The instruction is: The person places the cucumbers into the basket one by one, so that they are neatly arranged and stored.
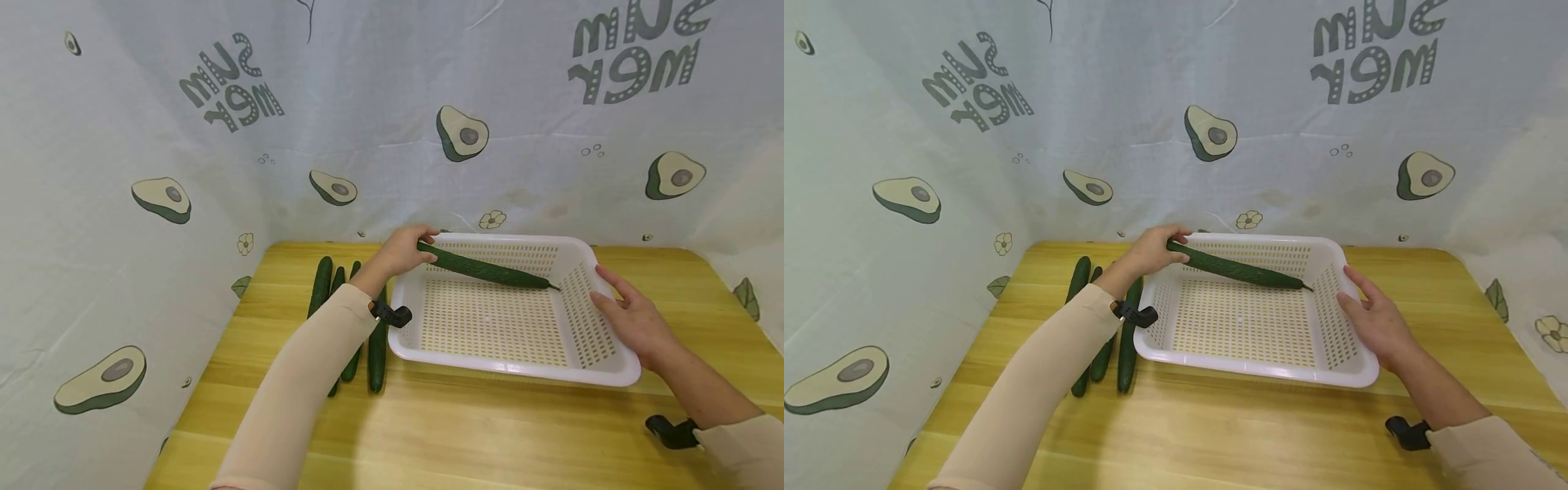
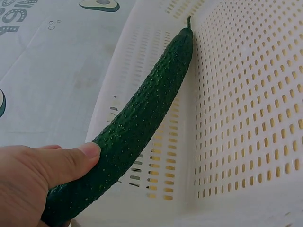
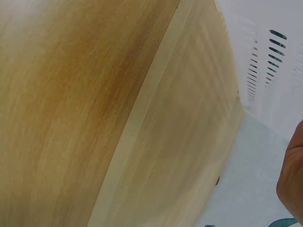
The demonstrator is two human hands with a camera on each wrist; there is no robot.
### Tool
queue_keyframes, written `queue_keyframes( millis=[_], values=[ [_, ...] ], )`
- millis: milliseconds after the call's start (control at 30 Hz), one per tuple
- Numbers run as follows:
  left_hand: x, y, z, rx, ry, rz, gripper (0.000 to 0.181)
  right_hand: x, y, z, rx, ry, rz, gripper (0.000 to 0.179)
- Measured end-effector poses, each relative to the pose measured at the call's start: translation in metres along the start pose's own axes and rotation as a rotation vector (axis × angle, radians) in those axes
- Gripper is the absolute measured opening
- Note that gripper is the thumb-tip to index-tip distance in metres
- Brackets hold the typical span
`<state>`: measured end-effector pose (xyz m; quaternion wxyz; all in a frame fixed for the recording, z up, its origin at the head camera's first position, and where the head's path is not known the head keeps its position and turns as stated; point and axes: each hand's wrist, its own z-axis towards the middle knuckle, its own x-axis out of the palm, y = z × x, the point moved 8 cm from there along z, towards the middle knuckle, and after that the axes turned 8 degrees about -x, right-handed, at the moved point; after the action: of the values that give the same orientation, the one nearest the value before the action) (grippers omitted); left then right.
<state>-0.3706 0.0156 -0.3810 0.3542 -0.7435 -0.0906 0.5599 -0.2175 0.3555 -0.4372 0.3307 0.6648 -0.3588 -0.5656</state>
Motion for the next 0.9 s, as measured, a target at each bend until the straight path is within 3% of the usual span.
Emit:
queue_keyframes(
  millis=[200,367,700,900],
  values=[
    [-0.005,-0.002,-0.002,0.021,-0.025,0.101,0.056,0.000,0.001,-0.001,-0.006,0.002,0.003,0.071],
    [-0.009,0.000,-0.003,0.004,-0.005,0.111,0.055,-0.001,0.001,-0.002,0.000,-0.001,-0.008,0.071],
    [-0.016,0.013,-0.005,-0.044,-0.059,-0.057,0.055,0.001,0.001,-0.001,0.003,0.005,-0.008,0.071],
    [-0.030,0.026,-0.015,-0.038,-0.089,-0.121,0.051,0.000,0.001,-0.001,0.010,0.007,-0.008,0.070]
  ],
)
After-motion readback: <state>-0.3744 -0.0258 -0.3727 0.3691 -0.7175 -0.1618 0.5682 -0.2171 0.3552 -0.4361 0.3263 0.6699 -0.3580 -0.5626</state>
